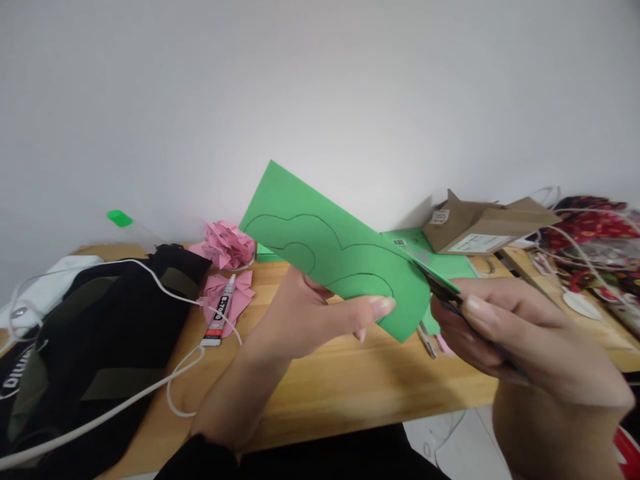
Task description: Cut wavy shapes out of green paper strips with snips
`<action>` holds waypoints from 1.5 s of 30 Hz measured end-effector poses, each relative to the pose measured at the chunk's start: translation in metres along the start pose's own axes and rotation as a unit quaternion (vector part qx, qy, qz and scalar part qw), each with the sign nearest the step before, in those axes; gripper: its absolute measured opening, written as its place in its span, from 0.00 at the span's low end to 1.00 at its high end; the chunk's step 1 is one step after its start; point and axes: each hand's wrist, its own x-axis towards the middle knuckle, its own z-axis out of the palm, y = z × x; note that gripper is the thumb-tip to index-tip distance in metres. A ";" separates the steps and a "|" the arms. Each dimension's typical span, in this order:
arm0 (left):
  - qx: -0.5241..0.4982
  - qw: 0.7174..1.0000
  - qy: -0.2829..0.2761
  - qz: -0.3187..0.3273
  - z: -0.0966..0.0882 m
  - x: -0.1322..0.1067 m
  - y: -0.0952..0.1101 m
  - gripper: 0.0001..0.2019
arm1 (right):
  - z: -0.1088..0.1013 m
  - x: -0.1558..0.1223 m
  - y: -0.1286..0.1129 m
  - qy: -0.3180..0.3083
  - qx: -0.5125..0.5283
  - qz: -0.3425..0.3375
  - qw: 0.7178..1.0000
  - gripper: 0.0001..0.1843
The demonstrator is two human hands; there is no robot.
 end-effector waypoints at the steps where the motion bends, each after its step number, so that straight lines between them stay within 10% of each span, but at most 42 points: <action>1: 0.003 1.000 -0.002 0.003 0.001 -0.001 0.001 0.13 | 0.001 -0.001 -0.001 -0.013 -0.002 0.008 1.000 0.30; 12: 0.104 0.981 0.149 -0.065 -0.011 -0.032 0.003 0.15 | -0.009 -0.027 0.021 -0.106 0.072 0.053 0.990 0.24; 18: 0.049 0.980 0.006 -0.192 -0.012 -0.062 -0.004 0.08 | 0.021 0.001 0.038 0.075 0.080 -0.087 0.990 0.22; 29: 0.037 0.977 -0.065 -0.200 0.001 -0.091 0.000 0.08 | 0.071 0.007 0.044 -0.029 0.045 -0.071 0.996 0.15; 40: 0.009 0.959 0.165 -0.229 0.013 -0.105 -0.022 0.26 | 0.076 0.013 0.053 0.025 0.019 -0.088 0.996 0.16; 45: 0.017 0.947 0.281 -0.154 0.003 -0.095 -0.027 0.24 | 0.068 0.009 0.059 0.150 0.075 -0.104 0.980 0.17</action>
